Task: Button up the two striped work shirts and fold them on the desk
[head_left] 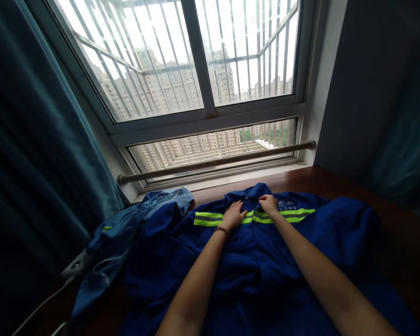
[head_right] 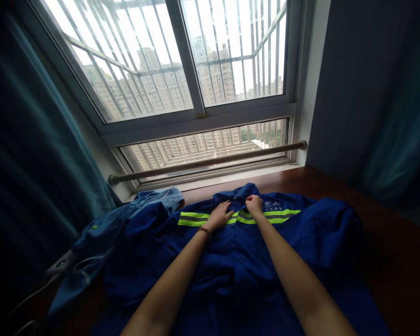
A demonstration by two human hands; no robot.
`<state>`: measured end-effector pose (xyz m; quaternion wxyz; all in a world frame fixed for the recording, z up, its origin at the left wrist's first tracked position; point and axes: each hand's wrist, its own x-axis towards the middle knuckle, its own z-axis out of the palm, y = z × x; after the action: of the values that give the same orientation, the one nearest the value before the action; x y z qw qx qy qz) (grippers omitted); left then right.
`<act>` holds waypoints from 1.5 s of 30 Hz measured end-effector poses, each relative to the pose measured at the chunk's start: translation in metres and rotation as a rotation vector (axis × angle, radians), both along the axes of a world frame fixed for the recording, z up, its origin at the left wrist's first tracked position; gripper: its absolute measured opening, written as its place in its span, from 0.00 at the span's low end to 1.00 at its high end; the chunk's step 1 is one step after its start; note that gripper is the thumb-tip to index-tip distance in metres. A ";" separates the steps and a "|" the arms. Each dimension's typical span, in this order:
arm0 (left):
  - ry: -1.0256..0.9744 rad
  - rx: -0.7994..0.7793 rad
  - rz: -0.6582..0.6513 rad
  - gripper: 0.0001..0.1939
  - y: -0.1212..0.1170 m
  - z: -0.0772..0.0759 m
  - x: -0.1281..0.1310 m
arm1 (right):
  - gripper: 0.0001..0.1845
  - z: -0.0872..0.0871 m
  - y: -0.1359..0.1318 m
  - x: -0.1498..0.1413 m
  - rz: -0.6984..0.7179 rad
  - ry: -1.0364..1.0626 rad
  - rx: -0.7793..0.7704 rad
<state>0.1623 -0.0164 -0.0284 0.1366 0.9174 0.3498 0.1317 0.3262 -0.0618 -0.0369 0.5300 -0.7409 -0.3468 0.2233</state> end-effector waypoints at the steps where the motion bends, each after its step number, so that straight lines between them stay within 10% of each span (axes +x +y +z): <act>1: -0.012 0.008 0.053 0.25 0.003 -0.006 -0.003 | 0.02 -0.002 0.001 0.009 -0.016 0.070 0.032; 8: -0.234 0.000 0.146 0.15 -0.001 -0.006 -0.005 | 0.13 0.001 0.006 0.039 -0.047 0.478 0.220; 17: -0.383 -0.407 0.077 0.10 -0.027 0.005 0.018 | 0.05 0.042 -0.003 0.028 0.124 0.566 0.096; 27: -0.958 -1.045 0.193 0.15 -0.007 0.068 -0.012 | 0.09 0.093 -0.031 -0.025 0.564 0.056 0.039; 37: -1.080 -0.937 0.133 0.17 -0.010 0.072 -0.012 | 0.09 0.086 -0.037 -0.052 0.448 -0.943 0.237; 45: -0.948 -1.001 0.206 0.16 -0.022 0.082 -0.014 | 0.12 0.071 -0.034 -0.054 0.362 -0.897 0.338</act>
<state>0.1481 -0.0386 0.0536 0.6678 0.5498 0.3563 0.3533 0.2726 -0.0963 0.0341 0.3943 -0.5958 -0.6942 -0.0876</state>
